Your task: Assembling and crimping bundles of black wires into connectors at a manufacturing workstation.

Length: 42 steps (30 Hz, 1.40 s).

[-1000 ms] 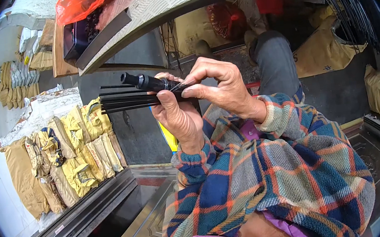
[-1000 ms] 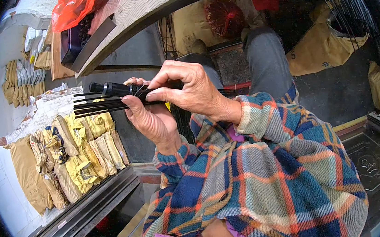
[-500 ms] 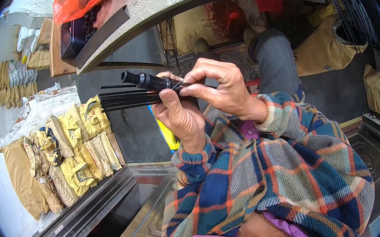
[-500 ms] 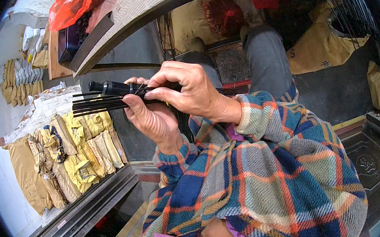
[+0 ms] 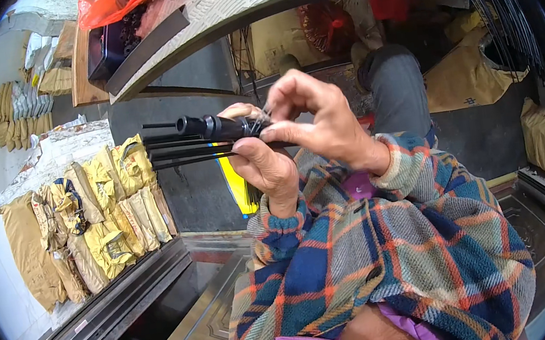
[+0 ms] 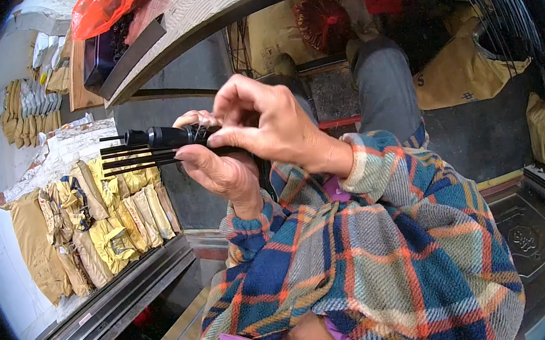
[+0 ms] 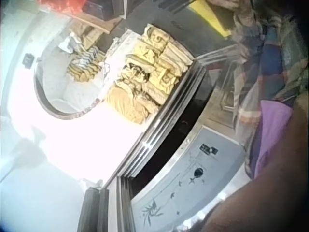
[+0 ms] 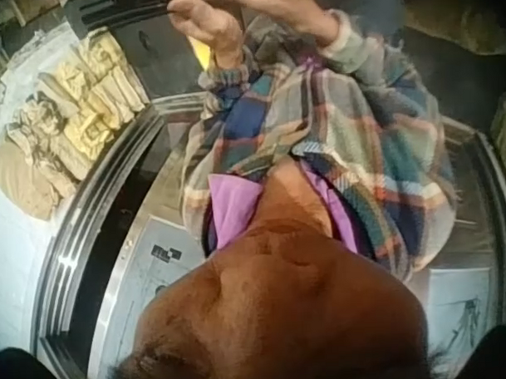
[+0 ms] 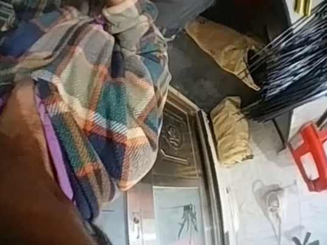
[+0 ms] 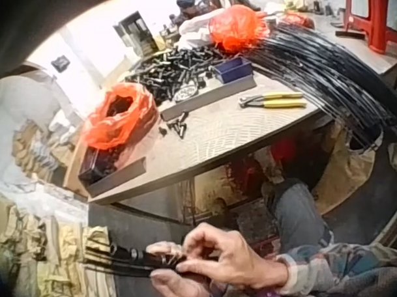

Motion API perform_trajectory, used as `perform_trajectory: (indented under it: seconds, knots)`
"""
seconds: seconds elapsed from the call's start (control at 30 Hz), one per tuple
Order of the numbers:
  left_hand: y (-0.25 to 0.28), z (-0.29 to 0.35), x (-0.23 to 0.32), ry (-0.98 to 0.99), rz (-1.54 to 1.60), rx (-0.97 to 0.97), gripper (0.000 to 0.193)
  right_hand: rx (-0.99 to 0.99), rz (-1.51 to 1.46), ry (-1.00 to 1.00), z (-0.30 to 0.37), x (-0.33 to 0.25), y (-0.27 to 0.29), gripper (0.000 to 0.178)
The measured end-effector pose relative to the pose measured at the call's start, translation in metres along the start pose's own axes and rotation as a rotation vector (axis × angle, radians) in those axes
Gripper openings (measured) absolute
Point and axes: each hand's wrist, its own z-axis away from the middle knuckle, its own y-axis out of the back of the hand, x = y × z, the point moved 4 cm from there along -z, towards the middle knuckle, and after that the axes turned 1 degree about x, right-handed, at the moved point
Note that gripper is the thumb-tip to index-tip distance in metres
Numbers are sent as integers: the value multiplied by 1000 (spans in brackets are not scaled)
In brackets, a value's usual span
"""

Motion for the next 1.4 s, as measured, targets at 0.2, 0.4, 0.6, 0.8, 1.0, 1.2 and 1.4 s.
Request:
perform_trajectory:
  seconds: [0.2, 0.4, 0.6, 0.8, 1.0, 1.2, 1.4]
  knots:
    - [-3, -3, 9, 14, 84, -60, 58, -17, 118, 358, 8, -1, -6, 24]
    - [-3, -2, 5, -49, 114, -108, 53, -152, -376, -83, -1, 24, -7, 31]
    - [-2, -2, 6, -82, 75, -119, 57, -243, -500, -220, -8, 33, -8, 34]
    - [-4, -8, 12, -191, -44, -347, 40, -314, -645, -248, -16, 36, -13, 39]
    - [-15, -15, 11, -109, -293, -285, 14, -384, -666, -176, -22, 39, 15, 22]
    - [-33, -10, -9, 61, -139, -277, 14, 446, 1427, 560, -99, -58, 173, 19]
    - [-53, -14, -6, 206, -159, -520, 11, 380, 1992, 464, -126, -59, 240, 37]
